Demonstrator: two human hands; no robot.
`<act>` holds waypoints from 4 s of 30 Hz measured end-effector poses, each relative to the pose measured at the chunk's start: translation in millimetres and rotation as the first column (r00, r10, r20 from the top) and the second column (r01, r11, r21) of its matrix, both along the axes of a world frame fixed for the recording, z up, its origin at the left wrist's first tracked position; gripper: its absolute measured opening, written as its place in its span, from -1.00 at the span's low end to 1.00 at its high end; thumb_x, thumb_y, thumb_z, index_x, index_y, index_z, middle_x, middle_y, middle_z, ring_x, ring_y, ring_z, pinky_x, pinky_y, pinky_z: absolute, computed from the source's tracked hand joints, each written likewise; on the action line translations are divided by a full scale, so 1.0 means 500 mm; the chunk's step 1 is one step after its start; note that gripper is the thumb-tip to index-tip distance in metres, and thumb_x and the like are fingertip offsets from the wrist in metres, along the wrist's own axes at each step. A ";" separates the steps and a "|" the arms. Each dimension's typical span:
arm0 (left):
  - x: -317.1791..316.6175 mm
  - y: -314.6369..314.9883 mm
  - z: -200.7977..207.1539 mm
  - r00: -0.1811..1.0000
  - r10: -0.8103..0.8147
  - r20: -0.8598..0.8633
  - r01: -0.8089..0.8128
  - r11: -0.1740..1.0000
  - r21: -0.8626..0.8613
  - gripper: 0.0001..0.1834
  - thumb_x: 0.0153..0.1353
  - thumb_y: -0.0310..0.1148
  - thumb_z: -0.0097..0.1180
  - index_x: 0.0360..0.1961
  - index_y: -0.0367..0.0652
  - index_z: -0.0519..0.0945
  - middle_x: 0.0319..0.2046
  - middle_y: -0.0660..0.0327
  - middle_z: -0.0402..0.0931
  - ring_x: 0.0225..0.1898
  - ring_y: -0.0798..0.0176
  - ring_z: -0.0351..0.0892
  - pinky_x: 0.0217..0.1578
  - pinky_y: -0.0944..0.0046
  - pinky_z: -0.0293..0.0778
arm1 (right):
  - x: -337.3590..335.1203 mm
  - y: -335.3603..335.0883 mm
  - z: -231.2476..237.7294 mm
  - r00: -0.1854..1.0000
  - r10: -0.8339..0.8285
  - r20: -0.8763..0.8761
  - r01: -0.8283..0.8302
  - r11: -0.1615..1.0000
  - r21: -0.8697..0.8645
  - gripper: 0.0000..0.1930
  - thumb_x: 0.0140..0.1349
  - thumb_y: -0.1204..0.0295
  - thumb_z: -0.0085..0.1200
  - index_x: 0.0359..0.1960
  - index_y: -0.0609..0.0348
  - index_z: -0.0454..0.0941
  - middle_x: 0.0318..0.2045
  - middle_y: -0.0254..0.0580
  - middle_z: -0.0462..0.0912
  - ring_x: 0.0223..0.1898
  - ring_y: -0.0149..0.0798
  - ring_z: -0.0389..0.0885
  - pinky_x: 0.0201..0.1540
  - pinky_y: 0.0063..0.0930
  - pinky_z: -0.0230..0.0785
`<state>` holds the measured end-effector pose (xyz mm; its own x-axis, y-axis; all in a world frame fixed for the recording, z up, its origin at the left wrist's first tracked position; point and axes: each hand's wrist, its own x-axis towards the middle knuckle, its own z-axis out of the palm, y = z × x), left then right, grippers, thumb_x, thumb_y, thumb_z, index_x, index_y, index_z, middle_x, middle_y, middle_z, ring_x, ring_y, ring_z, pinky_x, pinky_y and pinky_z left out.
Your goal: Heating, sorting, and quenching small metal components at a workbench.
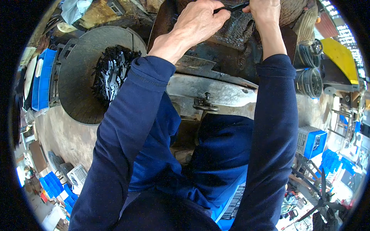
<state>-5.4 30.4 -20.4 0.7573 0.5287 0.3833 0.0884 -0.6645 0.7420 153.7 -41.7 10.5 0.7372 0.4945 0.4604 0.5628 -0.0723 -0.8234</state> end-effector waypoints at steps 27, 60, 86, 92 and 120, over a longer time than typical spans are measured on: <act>0.000 0.001 0.000 0.999 -0.007 -0.044 0.007 1.000 -0.006 -0.62 0.33 -0.21 0.09 -0.15 -0.39 0.65 -0.19 -0.29 0.65 -0.10 -0.34 0.65 -0.07 -0.14 0.56 | 0.023 0.006 -0.004 0.987 -0.043 0.156 0.049 0.998 -0.034 -0.64 0.37 0.17 0.17 -0.27 0.30 0.61 -0.45 -0.25 0.66 -0.45 -0.35 0.52 -0.33 -0.38 0.38; 0.015 -0.007 -0.006 0.987 -0.024 -0.161 0.023 1.000 -0.006 -0.57 0.32 -0.21 0.09 -0.02 -0.39 0.67 -0.11 -0.31 0.64 -0.02 -0.33 0.65 0.03 -0.12 0.55 | 0.023 -0.001 -0.014 1.000 0.011 -0.027 -0.012 0.999 -0.040 -0.64 0.37 0.20 0.17 -0.21 0.36 0.59 -0.44 -0.20 0.66 -0.56 -0.34 0.55 -0.54 -0.41 0.42; 0.009 -0.005 -0.001 0.981 -0.026 -0.195 0.021 0.999 -0.030 -0.56 0.31 -0.20 0.12 0.03 -0.36 0.67 -0.06 -0.29 0.64 0.01 -0.30 0.65 0.05 -0.11 0.55 | 0.016 0.000 -0.021 1.000 0.017 -0.011 -0.018 0.999 -0.042 -0.63 0.40 0.19 0.15 -0.13 0.34 0.56 -0.35 -0.14 0.71 -0.58 -0.30 0.59 -0.60 -0.41 0.46; 0.011 -0.004 -0.002 0.981 -0.039 -0.191 0.034 0.999 -0.030 -0.55 0.30 -0.20 0.12 0.04 -0.37 0.66 -0.06 -0.29 0.65 0.01 -0.29 0.65 0.05 -0.10 0.55 | 0.008 -0.004 -0.026 0.998 0.048 -0.030 -0.048 0.999 -0.008 -0.60 0.40 0.19 0.15 -0.04 0.37 0.55 -0.32 -0.11 0.72 -0.55 -0.29 0.60 -0.59 -0.42 0.48; 0.007 -0.003 -0.001 0.984 -0.042 -0.174 0.042 0.999 -0.007 -0.58 0.27 -0.21 0.12 -0.04 -0.37 0.69 -0.11 -0.31 0.65 -0.02 -0.33 0.65 0.04 -0.13 0.55 | 0.014 -0.003 -0.032 0.997 0.070 -0.028 -0.070 0.998 0.003 -0.60 0.39 0.18 0.16 -0.04 0.35 0.56 -0.34 -0.13 0.71 -0.56 -0.32 0.60 -0.60 -0.45 0.46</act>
